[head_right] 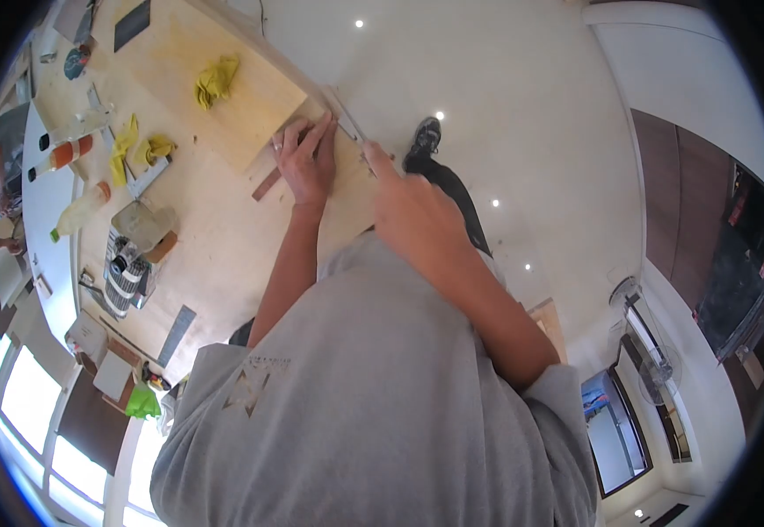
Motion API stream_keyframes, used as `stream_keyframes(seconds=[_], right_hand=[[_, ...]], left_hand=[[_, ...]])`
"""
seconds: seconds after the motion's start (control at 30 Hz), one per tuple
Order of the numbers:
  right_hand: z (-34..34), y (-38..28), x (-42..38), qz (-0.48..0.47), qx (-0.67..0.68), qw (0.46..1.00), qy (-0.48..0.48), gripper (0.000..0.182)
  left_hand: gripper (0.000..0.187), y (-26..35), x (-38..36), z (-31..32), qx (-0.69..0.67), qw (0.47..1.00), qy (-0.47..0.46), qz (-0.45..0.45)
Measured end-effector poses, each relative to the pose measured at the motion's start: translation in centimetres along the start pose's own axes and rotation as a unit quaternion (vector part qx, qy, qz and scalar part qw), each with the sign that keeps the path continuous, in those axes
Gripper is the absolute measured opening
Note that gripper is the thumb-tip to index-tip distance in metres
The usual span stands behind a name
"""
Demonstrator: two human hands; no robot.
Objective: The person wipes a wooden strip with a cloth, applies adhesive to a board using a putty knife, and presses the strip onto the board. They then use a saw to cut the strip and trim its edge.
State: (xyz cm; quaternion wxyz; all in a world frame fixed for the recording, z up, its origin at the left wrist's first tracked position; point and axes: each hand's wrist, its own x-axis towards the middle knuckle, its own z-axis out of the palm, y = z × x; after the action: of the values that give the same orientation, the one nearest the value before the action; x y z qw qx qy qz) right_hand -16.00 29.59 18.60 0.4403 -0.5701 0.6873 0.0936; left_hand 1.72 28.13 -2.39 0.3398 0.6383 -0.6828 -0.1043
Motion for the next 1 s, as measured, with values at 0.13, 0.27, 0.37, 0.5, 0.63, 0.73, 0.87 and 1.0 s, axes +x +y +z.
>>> stream_keyframes(seconds=[0.13,0.27,0.37,0.5,0.63,0.73,0.87,1.0], right_hand=[[-2.0,1.3,-2.7,-0.031,0.0,0.996,0.079,0.064],[-4.0,1.0,-4.1,-0.032,0.047,0.992,0.117,0.061],[-3.9,2.5,-4.4,-0.058,0.166,0.961,0.214,0.054],[-4.1,8.8,-4.0,-0.02,0.55,0.826,0.122,0.054],[-6.9,13.0,-5.8,-0.024,0.663,0.746,0.062,0.054],[-8.4,16.7,-4.7,-0.067,0.673,0.736,-0.006,0.052],[-12.0,21.6,-2.9,-0.078,0.682,0.713,-0.142,0.048],[-14.6,30.2,-1.0,0.064,0.749,0.588,-0.3,0.044]], left_hand=[[0.026,-0.5,-0.1,0.4,-0.005,1.0,0.0,-0.007],[0.023,-0.1,0.6,0.6,-0.011,1.0,0.006,-0.009],[0.021,0.0,0.7,0.4,0.011,1.0,0.011,0.001],[0.022,-0.6,0.1,-0.4,0.014,1.0,-0.019,0.003],[0.021,1.0,-0.9,-5.7,0.089,0.993,-0.029,-0.079],[0.023,2.4,1.7,-7.6,-0.06,0.979,0.022,-0.194],[0.059,11.5,11.9,-10.2,-0.678,0.681,0.032,-0.274],[0.059,17.8,15.6,-7.8,-0.715,0.666,0.013,-0.211]])
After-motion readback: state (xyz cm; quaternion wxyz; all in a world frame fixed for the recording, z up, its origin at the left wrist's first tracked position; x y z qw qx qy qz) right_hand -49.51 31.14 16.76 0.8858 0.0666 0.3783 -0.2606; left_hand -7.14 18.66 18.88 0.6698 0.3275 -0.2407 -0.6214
